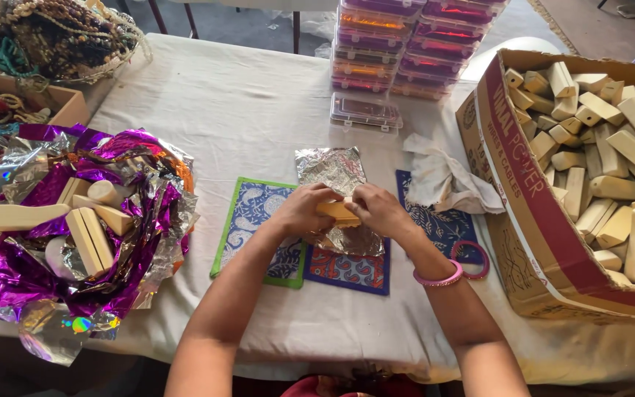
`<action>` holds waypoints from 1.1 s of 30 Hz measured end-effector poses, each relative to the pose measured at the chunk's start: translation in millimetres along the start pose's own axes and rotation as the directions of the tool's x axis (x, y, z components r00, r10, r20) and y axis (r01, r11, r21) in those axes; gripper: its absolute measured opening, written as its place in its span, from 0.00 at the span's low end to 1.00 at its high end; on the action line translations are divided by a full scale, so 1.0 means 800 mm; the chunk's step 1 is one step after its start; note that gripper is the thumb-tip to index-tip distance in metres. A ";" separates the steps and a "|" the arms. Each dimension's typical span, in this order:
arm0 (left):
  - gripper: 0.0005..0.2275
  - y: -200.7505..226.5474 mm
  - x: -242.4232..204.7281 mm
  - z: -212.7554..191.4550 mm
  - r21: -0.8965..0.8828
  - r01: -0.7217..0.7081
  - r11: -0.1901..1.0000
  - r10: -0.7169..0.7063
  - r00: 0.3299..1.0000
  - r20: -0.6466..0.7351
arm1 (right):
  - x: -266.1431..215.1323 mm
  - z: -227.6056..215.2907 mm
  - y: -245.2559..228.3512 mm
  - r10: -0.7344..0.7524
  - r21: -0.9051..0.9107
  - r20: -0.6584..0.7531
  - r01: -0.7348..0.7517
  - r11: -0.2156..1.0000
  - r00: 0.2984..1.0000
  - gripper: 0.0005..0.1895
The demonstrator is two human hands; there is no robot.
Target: Wiping wooden blocks with a cloth and placing them on patterned mats for sorting or preparation.
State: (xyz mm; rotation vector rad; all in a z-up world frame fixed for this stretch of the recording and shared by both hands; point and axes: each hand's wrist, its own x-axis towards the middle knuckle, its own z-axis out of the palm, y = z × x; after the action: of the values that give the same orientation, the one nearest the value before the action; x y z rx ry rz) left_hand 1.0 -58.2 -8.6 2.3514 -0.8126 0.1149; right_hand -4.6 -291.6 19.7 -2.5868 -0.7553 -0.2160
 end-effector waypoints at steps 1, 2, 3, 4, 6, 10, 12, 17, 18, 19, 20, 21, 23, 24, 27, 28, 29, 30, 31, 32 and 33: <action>0.25 -0.003 0.001 0.004 0.000 -0.001 1.000 0.001 1.000 0.002 | 0.000 0.000 0.000 0.001 0.001 0.000 -0.001 1.000 1.000 0.18; 0.25 -0.006 0.002 0.008 -0.069 -0.028 0.997 0.028 1.000 -0.007 | 0.001 -0.001 0.001 0.014 0.051 0.000 -0.014 0.999 1.000 0.16; 0.26 -0.009 0.003 0.012 -0.139 -0.056 0.989 0.054 0.998 -0.019 | 0.001 -0.001 0.002 0.027 0.101 0.002 -0.027 0.995 1.000 0.14; 0.26 -0.008 0.004 0.013 -0.139 -0.057 0.989 0.055 0.998 -0.018 | -0.001 -0.005 -0.001 0.028 0.101 0.002 -0.028 0.994 1.000 0.14; 0.28 -0.005 0.006 0.013 -0.178 -0.030 0.984 0.033 0.999 0.014 | -0.003 -0.011 -0.006 0.041 0.072 0.065 -0.045 0.996 0.997 0.14; 0.28 0.002 0.005 0.015 -0.200 -0.057 0.978 0.054 0.998 -0.020 | -0.014 -0.049 -0.059 0.105 -0.062 0.318 -0.090 0.994 0.942 0.20; 0.27 0.006 0.005 0.014 -0.173 -0.062 0.983 0.063 0.998 -0.001 | -0.018 -0.054 -0.077 0.164 -0.199 0.518 -0.068 0.978 0.840 0.25; 0.23 0.005 0.004 0.018 -0.043 -0.120 0.992 0.120 0.993 0.008 | -0.020 -0.028 -0.035 0.045 -0.182 0.444 0.040 0.983 0.895 0.11; 0.21 0.008 0.004 0.014 0.040 -0.094 0.995 0.092 0.995 0.039 | -0.019 -0.028 -0.028 -0.016 -0.147 0.371 0.076 0.986 0.928 0.08; 0.21 0.010 0.004 0.011 0.041 -0.098 0.994 0.096 0.995 0.037 | -0.018 -0.032 -0.026 -0.015 -0.150 0.369 0.075 0.986 0.929 0.08; 0.17 0.011 0.005 0.007 0.024 -0.089 0.996 0.086 0.993 0.079 | -0.016 -0.035 -0.024 -0.036 -0.107 0.299 0.071 0.992 0.953 0.08; 0.15 0.013 0.005 0.004 0.006 -0.079 0.997 0.077 0.990 0.120 | -0.016 -0.039 -0.021 -0.053 -0.066 0.229 0.070 0.995 0.972 0.08; 0.17 0.034 0.002 -0.016 0.000 -0.096 0.995 0.095 0.982 0.161 | -0.012 -0.041 -0.017 -0.033 -0.043 0.193 0.042 0.998 0.981 0.08; 0.21 0.044 -0.001 -0.025 -0.005 -0.109 0.994 0.108 0.973 0.204 | -0.010 -0.040 -0.016 -0.013 -0.015 0.157 0.016 1.000 0.987 0.09; 0.25 0.041 -0.002 -0.021 0.091 -0.112 0.990 0.093 0.976 0.197 | -0.003 -0.027 -0.005 0.025 0.090 0.136 -0.037 0.995 0.990 0.09; 0.25 0.025 0.001 -0.006 0.092 -0.108 0.990 0.088 0.976 0.198 | 0.000 -0.020 0.002 0.022 0.094 0.139 -0.036 0.995 0.990 0.09; 0.17 0.008 0.007 0.008 0.087 -0.098 0.991 0.089 0.990 0.107 | 0.003 -0.015 0.010 0.056 0.162 0.126 -0.076 0.984 0.990 0.09; 0.11 -0.008 0.012 0.022 0.082 -0.088 0.993 0.087 0.996 0.015 | 0.006 -0.010 0.019 0.089 0.229 0.116 -0.114 0.967 0.989 0.10; 0.11 -0.011 0.015 0.024 0.083 -0.092 0.992 0.091 0.996 0.017 | 0.008 -0.003 0.027 0.092 0.229 0.112 -0.116 0.967 0.989 0.10; 0.10 -0.015 0.018 0.026 -0.030 -0.081 0.996 0.078 0.995 -0.069 | 0.010 0.005 0.036 0.122 0.302 0.087 -0.143 0.942 0.989 0.10; 0.10 -0.018 0.022 0.028 -0.144 -0.080 0.986 0.057 0.986 -0.154 | 0.012 0.012 0.044 0.154 0.374 0.064 -0.167 0.913 0.986 0.10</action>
State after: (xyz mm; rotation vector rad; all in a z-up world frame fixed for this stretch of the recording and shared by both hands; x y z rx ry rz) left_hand 20.9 -72.4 -29.5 2.1462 -0.8002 0.2475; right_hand 23.2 -309.6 1.0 -2.2705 -0.5293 0.0243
